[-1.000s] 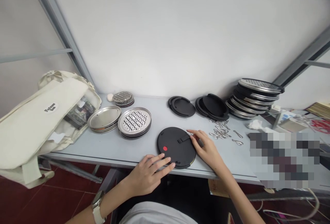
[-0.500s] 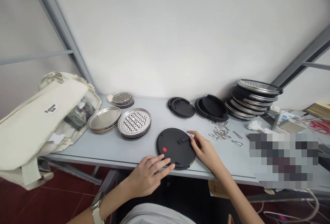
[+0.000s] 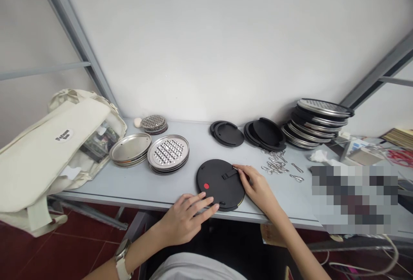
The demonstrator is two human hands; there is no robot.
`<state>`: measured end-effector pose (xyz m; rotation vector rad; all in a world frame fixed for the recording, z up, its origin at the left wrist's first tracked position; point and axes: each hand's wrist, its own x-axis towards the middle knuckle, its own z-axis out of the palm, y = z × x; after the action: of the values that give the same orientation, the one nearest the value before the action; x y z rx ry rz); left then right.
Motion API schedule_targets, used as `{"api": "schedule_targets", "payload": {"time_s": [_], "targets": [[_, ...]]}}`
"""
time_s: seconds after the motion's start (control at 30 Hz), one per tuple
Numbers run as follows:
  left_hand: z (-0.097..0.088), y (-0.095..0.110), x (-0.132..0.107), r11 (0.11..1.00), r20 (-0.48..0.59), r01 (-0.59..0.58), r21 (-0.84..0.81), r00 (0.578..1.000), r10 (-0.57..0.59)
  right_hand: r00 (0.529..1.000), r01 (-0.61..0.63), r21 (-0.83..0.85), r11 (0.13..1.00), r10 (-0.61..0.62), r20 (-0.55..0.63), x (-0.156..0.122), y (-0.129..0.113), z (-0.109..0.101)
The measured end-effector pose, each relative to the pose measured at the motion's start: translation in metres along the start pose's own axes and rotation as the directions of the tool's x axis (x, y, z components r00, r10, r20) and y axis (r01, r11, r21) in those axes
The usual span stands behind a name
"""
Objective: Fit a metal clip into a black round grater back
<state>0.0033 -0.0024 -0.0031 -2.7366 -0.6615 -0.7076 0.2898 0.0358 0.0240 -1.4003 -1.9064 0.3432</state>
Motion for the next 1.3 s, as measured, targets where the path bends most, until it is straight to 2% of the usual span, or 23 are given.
{"api": "schedule_targets", "payload": {"time_s": [0.23, 0.57, 0.77, 1.2, 1.3], "targets": [[0.0026, -0.0004, -0.0027, 0.999, 0.031, -0.006, 0.033, 1.000, 0.005, 0.999, 0.028, -0.034, 0.999, -0.029, -0.036, 0.0018, -0.0033, -0.0019], [0.0031, -0.0003, -0.0036, 0.999, 0.039, -0.002, 0.039, 0.999, 0.001, 0.997, 0.041, 0.031, 0.999, -0.039, -0.061, 0.0018, 0.0056, -0.0003], [0.0030, -0.0002, -0.0031, 1.000, 0.025, 0.005, 0.003, 1.000, -0.005, 0.991, 0.007, 0.057, 0.998, 0.000, -0.132, 0.0005, 0.0052, -0.0019], [0.0011, 0.0000, -0.0011, 0.999, 0.014, 0.016, -0.039, 1.000, -0.015, 0.984, -0.062, 0.105, 0.993, 0.078, -0.160, 0.0004, 0.0059, -0.0037], [0.0006, 0.0001, -0.0008, 0.999, 0.016, 0.010, -0.044, 1.000, -0.009, 0.989, -0.054, 0.108, 0.993, 0.068, -0.131, 0.0006, 0.0050, -0.0033]]}}
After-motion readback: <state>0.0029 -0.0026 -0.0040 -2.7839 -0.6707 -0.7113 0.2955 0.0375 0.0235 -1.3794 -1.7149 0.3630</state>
